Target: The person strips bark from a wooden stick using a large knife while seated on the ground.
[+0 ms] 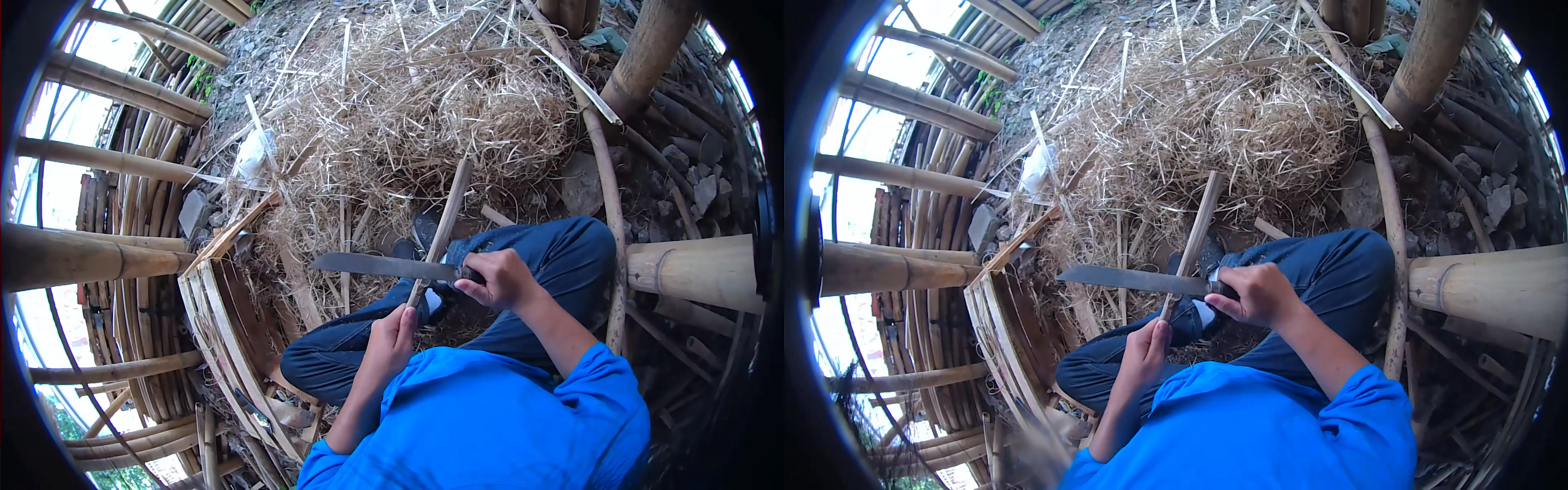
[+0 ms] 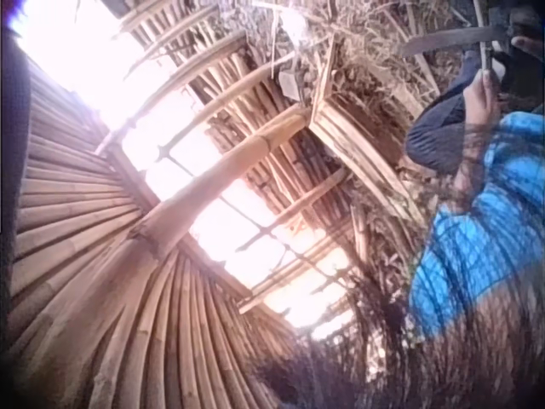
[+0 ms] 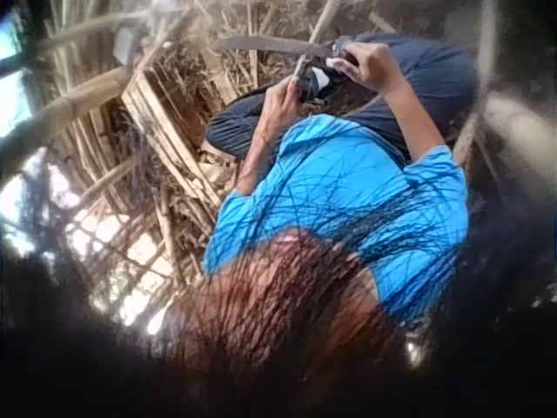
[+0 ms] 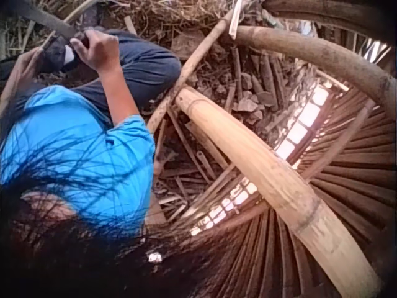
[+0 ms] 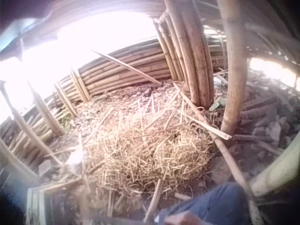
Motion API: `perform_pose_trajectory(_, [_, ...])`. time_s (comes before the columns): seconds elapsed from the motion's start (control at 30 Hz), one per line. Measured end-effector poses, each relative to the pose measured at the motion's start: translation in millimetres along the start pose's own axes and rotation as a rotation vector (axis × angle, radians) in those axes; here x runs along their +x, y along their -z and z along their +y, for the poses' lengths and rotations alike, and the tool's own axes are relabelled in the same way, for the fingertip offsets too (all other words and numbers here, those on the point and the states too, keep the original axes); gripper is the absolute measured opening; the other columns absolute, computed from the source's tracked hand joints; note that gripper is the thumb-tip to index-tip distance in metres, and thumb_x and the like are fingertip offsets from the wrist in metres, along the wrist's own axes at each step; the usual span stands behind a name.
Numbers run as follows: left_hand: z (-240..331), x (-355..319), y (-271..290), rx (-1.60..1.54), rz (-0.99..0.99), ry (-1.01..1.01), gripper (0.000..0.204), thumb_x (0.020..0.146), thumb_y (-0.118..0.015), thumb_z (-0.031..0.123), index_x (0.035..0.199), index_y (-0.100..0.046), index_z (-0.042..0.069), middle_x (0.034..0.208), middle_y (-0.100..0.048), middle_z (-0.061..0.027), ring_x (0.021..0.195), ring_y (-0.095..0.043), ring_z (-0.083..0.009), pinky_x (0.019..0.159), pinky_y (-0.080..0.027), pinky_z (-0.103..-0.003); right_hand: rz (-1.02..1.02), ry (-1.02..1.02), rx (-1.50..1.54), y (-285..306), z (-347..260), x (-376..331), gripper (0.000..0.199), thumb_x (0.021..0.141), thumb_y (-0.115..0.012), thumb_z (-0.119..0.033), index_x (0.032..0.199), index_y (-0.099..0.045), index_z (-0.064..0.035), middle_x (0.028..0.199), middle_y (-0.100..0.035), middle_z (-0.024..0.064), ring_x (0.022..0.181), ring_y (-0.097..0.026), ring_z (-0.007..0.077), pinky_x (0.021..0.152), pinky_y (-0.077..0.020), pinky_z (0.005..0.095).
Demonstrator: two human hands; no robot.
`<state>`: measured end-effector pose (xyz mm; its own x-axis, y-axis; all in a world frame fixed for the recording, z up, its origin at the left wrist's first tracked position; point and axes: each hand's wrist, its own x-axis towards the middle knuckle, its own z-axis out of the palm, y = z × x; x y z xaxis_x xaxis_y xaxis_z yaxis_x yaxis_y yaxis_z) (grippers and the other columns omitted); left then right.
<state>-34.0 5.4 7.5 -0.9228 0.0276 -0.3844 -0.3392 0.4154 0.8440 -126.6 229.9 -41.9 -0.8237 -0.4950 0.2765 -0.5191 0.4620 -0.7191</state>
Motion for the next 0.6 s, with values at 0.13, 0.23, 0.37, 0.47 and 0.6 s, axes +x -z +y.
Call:
perform_pose_trajectory(0.13, [6.4, -4.2, 3.9, 0.008, -0.004, 0.032, 0.042, 0.105, -0.039, 0.032, 0.077, -0.05, 0.003, 0.062, -0.041, 0.0035, 0.059, -0.038, -0.006, 0.052, -0.032, -0.025, 0.081, 0.011, -0.088, 8.4, 24.4, 9.1, 0.043, 0.088, -0.06, -0.047, 0.074, -0.053, -0.008, 0.064, -0.06, 0.0122, 0.061, -0.063, 0.0332, 0.052, -0.0486, 0.0418])
perform_pose_trajectory(0.23, [-1.4, -6.4, 5.2, 0.02, 0.028, 0.028, 0.042, 0.104, -0.04, 0.032, 0.077, -0.05, 0.003, 0.062, -0.041, 0.004, 0.058, -0.038, -0.0057, 0.051, -0.032, -0.025, 0.064, 0.016, -0.131, 9.7, 19.7, 13.5, 0.043, 0.089, -0.06, -0.048, 0.074, -0.053, -0.008, 0.064, -0.06, 0.0122, 0.061, -0.063, 0.0332, 0.052, -0.0487, 0.042])
perform_pose_trajectory(0.37, [-0.7, -14.8, 5.8, 0.003, 0.039, 0.048, 0.041, 0.104, -0.041, 0.032, 0.077, -0.051, 0.003, 0.062, -0.041, 0.0042, 0.057, -0.037, -0.0058, 0.051, -0.032, -0.025, 0.067, 0.065, -0.096, 10.1, -5.6, 12.2, 0.043, 0.089, -0.06, -0.047, 0.073, -0.052, -0.0081, 0.063, -0.059, 0.0124, 0.059, -0.063, 0.0329, 0.052, -0.0491, 0.0414])
perform_pose_trajectory(0.47, [10.9, -15.6, 1.6, -0.007, 0.056, 0.037, 0.037, 0.103, -0.043, 0.026, 0.081, -0.051, -0.002, 0.057, -0.044, -0.0065, 0.056, -0.041, -0.0106, 0.052, -0.037, -0.032, 0.091, 0.057, -0.162, 13.8, 3.0, 18.3, 0.043, 0.089, -0.06, -0.047, 0.073, -0.053, -0.0084, 0.062, -0.059, 0.0125, 0.058, -0.063, 0.0325, 0.052, -0.0498, 0.0404])
perform_pose_trajectory(0.6, [-4.3, -18.3, 2.9, -0.019, 0.056, 0.047, 0.039, 0.104, -0.042, 0.03, 0.081, -0.052, 0.0, 0.061, -0.043, 0.0037, 0.057, -0.038, -0.0054, 0.05, -0.032, -0.025, 0.115, -0.004, -0.218, 18.1, 14.5, 19.0, 0.043, 0.089, -0.06, -0.048, 0.073, -0.054, -0.0084, 0.061, -0.059, 0.012, 0.059, -0.063, 0.0319, 0.052, -0.0504, 0.0409])
